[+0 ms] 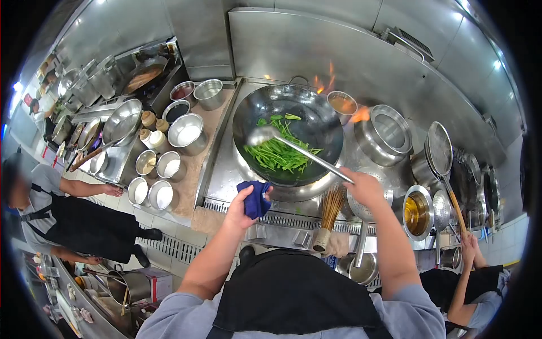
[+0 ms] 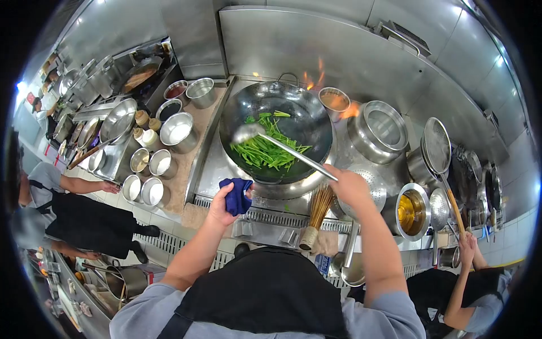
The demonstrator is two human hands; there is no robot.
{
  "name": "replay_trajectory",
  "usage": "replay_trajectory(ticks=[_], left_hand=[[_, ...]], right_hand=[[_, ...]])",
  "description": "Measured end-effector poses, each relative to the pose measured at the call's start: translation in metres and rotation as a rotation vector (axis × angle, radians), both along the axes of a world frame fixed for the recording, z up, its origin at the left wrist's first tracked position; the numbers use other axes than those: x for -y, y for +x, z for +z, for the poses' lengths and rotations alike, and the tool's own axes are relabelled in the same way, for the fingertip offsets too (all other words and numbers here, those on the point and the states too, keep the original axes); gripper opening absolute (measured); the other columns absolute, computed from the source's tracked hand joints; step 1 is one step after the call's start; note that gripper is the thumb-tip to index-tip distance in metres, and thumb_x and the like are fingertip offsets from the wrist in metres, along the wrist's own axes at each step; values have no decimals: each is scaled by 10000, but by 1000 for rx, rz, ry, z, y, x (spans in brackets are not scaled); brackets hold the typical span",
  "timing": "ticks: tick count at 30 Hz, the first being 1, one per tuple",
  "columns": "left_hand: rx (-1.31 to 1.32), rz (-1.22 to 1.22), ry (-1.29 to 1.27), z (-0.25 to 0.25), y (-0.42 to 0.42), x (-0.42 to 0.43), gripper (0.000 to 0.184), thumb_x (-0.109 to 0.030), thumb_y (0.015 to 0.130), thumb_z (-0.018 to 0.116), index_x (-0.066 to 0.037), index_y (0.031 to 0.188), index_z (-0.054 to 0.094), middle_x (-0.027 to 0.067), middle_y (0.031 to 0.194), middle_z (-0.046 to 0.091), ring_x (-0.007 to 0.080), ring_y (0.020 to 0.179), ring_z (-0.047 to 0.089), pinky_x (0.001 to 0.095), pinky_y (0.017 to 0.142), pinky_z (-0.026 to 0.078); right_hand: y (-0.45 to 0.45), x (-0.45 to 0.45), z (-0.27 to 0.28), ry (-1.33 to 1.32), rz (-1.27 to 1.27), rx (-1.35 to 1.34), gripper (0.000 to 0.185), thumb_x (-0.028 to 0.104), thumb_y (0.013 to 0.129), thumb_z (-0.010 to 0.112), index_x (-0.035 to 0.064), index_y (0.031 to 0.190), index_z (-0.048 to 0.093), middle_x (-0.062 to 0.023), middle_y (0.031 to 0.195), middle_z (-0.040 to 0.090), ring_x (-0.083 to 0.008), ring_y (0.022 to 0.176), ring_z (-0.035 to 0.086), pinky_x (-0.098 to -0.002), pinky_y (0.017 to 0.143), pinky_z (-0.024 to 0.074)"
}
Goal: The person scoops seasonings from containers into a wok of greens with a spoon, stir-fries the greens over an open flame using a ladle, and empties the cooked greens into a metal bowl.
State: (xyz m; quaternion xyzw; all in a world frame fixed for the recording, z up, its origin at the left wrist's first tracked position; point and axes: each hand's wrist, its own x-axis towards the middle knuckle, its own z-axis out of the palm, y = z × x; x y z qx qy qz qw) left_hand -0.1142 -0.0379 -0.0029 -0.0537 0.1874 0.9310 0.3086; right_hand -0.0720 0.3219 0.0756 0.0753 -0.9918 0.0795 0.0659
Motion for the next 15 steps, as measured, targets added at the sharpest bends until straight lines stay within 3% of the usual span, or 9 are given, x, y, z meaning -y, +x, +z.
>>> replay_trajectory(ticks=[1,3,5,6,7,9,10,12,15], left_hand=[[21,-45,-50,7,1,1,347,-188,885,615,13,1148,508,191,1086,604,229,856,608,334,770,536],[54,-50,-116,-6,2,2,315,-203,897,609,3,1116,515,171,1032,609,226,845,611,333,753,539],[105,-40,-238,-2,3,-4,290,-281,921,609,-32,1050,532,112,869,609,212,780,618,343,694,544],[108,-36,-234,-6,1,-7,290,-281,921,609,-32,1050,532,112,869,609,212,780,618,343,694,544],[93,-62,-267,-13,-2,-9,326,-337,918,604,-45,1046,538,105,849,612,208,748,617,345,676,542],[78,-112,-345,-13,-7,-16,445,-502,902,567,-78,1037,548,90,826,615,218,689,615,372,641,535],[78,-118,-345,-8,-11,-23,445,-502,902,567,-78,1037,548,90,826,615,218,689,615,372,641,535],[87,-150,-299,2,-19,-36,494,-573,903,507,-93,1006,567,93,817,614,235,683,611,414,631,527],[149,-192,-439,0,-31,-46,438,-532,888,569,-111,1005,552,81,860,620,249,736,623,426,677,529]], right_hand=[[20,4,44,145,-97,99,437,258,885,564,268,1318,503,-142,936,642,-355,736,641,-459,681,525],[47,9,83,283,-203,165,449,278,872,583,267,1315,507,-136,880,643,-357,744,641,-472,704,513],[78,5,102,224,-216,158,449,265,872,582,260,1315,506,-138,869,650,-367,759,640,-475,703,511],[90,2,103,162,-232,154,450,253,873,580,253,1316,506,-141,859,658,-377,773,640,-478,702,508],[98,-1,95,164,-229,156,450,253,873,580,253,1316,506,-141,859,658,-377,773,640,-478,702,508],[107,-7,72,-198,-181,145,445,244,874,573,208,1312,506,-183,849,665,-406,806,636,-492,713,503],[100,0,63,-199,-186,145,445,244,874,573,208,1312,506,-183,849,665,-406,806,636,-492,713,503],[74,35,42,-122,-463,394,454,242,875,564,159,1315,494,-215,890,665,-422,846,632,-505,753,498],[72,73,12,-66,-460,381,453,249,881,556,189,1325,482,-215,873,664,-407,834,640,-499,767,506]])
